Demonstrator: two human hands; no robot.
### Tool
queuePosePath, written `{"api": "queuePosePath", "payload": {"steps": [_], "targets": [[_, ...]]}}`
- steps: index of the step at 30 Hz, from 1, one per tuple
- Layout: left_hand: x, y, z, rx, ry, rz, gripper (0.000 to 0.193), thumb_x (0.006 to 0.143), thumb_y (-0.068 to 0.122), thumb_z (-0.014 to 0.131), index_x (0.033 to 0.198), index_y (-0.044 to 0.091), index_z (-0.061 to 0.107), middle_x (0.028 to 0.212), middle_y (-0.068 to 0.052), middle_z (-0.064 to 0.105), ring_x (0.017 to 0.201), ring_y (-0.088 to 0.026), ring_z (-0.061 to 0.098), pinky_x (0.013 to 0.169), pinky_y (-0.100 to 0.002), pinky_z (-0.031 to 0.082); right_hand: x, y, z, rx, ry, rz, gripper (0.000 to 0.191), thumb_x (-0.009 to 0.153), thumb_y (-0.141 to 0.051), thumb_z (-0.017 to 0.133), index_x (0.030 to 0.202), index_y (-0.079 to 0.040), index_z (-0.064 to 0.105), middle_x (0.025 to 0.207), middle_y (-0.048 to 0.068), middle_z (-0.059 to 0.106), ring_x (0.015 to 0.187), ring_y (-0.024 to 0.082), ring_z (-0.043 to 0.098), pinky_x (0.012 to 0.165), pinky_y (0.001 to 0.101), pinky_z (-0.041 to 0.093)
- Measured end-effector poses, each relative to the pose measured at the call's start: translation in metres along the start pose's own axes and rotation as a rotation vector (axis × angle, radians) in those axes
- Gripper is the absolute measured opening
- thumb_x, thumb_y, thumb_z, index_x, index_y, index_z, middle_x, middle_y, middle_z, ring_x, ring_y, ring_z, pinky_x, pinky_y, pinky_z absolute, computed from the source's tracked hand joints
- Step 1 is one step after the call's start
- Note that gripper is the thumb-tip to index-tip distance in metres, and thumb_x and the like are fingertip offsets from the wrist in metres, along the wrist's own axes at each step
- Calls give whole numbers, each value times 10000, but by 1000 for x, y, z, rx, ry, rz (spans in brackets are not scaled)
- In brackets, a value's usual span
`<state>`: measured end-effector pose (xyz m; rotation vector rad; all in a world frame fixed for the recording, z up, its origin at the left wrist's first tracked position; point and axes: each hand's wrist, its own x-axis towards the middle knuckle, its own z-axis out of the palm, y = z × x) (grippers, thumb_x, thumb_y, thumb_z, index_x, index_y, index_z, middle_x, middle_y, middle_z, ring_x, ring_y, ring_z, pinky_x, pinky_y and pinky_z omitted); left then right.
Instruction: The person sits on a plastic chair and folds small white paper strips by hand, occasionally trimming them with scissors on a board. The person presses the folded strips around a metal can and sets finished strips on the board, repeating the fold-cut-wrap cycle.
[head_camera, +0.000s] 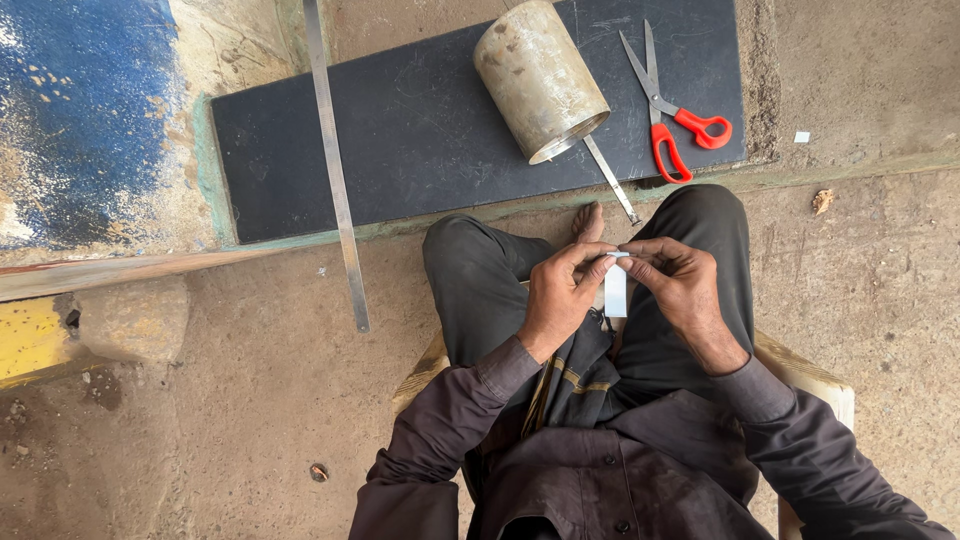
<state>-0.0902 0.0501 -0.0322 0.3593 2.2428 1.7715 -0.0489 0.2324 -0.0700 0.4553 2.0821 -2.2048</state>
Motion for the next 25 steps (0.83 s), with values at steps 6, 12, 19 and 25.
{"api": "queuePosePath", "payload": {"steps": [6,12,19,25], "targets": [[-3,4,1,67,16,44,266,1041,261,642,1164,38,718,1093,-110,771,901,-171,770,693,-287,630,-5,7,3,-39,59,-40,170,928,-37,763,1083,30,745,958,107,771,855,109,720,744,245,604],[-3,4,3,53,6,23,249,1039,247,648,1162,42,718,1083,-100,775,891,-166,776,708,-286,646,-5,5,4,-41,50,-41,158,940,-44,753,1077,32,736,961,102,767,861,100,715,747,240,598],[0,3,-3,7,25,21,218,1018,209,684,1138,34,732,1069,-95,770,906,-159,777,727,-277,658,-1,3,3,25,-41,-14,180,909,-47,749,1068,22,702,969,79,763,905,82,725,800,230,605],[1,-17,1,-223,-46,-65,266,1000,226,725,1144,3,751,1077,-129,747,929,-189,774,783,-292,667,-1,17,-3,-42,-25,-36,124,944,-35,763,1048,28,739,945,94,766,873,113,714,764,245,595]]}}
